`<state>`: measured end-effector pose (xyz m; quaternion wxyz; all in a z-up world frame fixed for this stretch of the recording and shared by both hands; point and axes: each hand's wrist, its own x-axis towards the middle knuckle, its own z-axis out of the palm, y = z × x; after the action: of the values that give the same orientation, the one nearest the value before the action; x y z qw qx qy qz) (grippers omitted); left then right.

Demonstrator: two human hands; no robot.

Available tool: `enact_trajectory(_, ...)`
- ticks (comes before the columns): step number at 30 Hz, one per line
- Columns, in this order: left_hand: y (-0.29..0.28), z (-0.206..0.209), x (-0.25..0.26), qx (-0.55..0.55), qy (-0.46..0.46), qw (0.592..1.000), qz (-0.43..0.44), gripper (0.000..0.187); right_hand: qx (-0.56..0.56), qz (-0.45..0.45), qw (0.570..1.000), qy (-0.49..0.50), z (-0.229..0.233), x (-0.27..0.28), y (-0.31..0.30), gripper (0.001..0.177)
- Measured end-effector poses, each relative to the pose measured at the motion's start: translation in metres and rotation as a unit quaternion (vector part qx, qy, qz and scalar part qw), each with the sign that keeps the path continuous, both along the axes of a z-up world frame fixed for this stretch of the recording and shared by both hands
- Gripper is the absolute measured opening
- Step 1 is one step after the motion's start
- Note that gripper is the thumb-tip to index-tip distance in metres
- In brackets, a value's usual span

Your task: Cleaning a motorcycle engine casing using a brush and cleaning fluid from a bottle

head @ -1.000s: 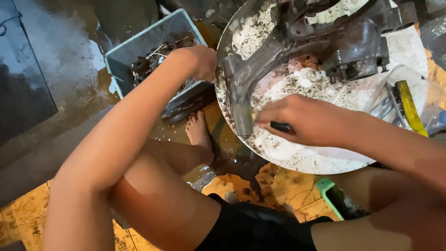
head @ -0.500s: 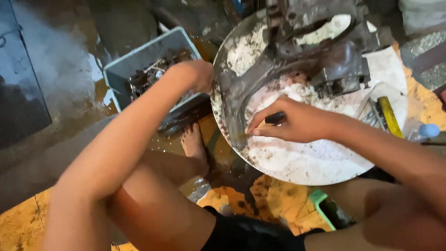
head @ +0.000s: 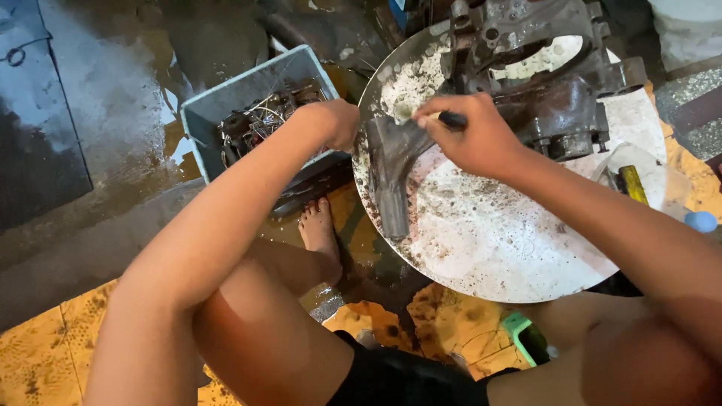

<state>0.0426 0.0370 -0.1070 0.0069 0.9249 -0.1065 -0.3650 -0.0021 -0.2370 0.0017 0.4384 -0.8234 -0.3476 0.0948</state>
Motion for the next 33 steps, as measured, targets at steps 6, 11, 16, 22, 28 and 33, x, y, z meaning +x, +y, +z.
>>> enact_trajectory(6,-0.002,0.022,-0.009,-0.008,-0.003,1.000,0.003,0.024,-0.020,0.022,0.990,0.139,0.017,-0.012,0.000,0.015)
enact_trajectory(11,0.000,0.029,-0.015,-0.006,-0.005,1.000,0.010,0.025,-0.016,0.052,0.997,0.058,0.011,-0.009,0.001,0.015)
enact_trajectory(16,-0.001,0.034,-0.013,0.001,-0.001,1.000,0.006,0.027,-0.070,0.056,0.982,0.169,0.016,-0.008,-0.009,0.017)
enact_trajectory(22,0.010,0.014,-0.005,-0.008,-0.011,1.000,0.017,0.028,-0.116,0.055,0.980,0.151,0.038,-0.029,-0.003,0.017)
enact_trajectory(28,0.008,0.015,-0.004,-0.003,-0.002,1.000,0.003,0.027,-0.005,0.068,0.996,-0.064,0.007,-0.015,-0.020,0.013)
enact_trajectory(33,0.005,0.001,0.002,-0.014,-0.005,1.000,-0.002,0.027,-0.094,0.144,0.980,0.098,0.031,-0.033,0.000,0.013)
